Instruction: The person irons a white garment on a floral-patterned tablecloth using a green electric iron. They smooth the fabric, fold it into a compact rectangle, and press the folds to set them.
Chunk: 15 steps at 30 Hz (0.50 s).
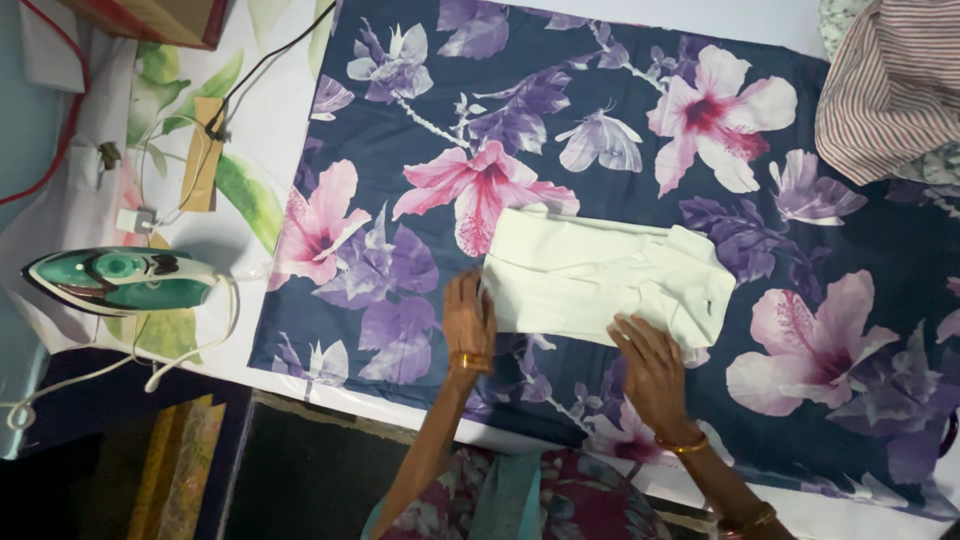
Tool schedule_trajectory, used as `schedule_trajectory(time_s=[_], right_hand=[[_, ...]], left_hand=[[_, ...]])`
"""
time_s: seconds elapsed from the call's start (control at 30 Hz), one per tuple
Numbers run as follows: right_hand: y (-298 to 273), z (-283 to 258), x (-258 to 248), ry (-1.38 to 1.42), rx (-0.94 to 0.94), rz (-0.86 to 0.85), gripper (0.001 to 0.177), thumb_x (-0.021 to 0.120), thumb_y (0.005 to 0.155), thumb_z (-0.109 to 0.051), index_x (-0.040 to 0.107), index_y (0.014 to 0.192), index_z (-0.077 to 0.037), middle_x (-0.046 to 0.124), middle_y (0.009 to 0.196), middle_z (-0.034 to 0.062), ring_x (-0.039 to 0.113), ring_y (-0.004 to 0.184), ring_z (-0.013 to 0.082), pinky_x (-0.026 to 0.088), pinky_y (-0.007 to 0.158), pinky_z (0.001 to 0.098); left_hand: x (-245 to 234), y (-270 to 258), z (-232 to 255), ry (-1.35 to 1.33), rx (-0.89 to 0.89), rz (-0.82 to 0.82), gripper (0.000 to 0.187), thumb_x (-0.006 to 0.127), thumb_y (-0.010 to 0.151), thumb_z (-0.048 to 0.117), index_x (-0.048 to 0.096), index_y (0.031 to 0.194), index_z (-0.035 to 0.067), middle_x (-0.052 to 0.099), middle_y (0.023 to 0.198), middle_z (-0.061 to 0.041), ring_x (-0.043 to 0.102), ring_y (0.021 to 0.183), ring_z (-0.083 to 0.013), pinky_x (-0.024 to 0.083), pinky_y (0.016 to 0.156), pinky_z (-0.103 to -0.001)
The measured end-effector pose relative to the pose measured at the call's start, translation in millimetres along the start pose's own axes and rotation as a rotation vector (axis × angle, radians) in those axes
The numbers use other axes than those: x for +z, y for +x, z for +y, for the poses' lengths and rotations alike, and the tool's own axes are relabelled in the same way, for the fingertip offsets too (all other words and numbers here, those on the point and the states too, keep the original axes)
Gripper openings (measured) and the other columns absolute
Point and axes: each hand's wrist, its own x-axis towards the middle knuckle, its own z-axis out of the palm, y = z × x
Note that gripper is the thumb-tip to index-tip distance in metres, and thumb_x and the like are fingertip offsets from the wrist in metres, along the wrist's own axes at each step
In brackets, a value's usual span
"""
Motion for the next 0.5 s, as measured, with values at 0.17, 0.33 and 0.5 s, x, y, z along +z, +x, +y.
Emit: schedule_trajectory(time_s=[0.17,0.33,0.5], right_hand=[[-6.0,-23.6,6.2,0.171,0.098,0.045,0.037,0.058,0.088,0.005,0.071,0.12,-0.009,0.071,0.126,0.0068,0.062,0.122,0.0271,0.047,0.104,0.0441],[-12.7,-45.1,29.2,0.586,0.68,-0.116,0.025,0.061,0.1,-0.009,0.076,0.12,-0.013,0.068,0.098,0.0067,0.063,0.084,0.0168,0.052,0.078,0.0307],[-7.0,-53.6,43.0,1.038,0.845,-0.056,0.025,0.058,0.102,-0.019,0.068,0.123,-0.009,0.069,0.111,0.0007,0.059,0.092,0.0118,0.047,0.078,0.0291]], left_hand=[[24.5,31.4,-9.3,-0.126,-0.133,-0.088,0.047,0.072,0.087,0.016,0.058,0.131,0.004,0.062,0.114,-0.019,0.061,0.107,-0.0408,0.05,0.093,-0.049],[44.2,34.5,-17.9,-0.004,-0.066,0.008,0.066,0.087,0.072,0.032,0.058,0.123,0.002,0.064,0.108,-0.026,0.061,0.098,-0.0456,0.049,0.087,-0.052],[44.9,36.9,-10.2,-0.189,-0.326,-0.159,0.05,0.089,0.072,0.03,0.069,0.108,0.003,0.073,0.095,-0.022,0.07,0.084,-0.0416,0.056,0.073,-0.048]])
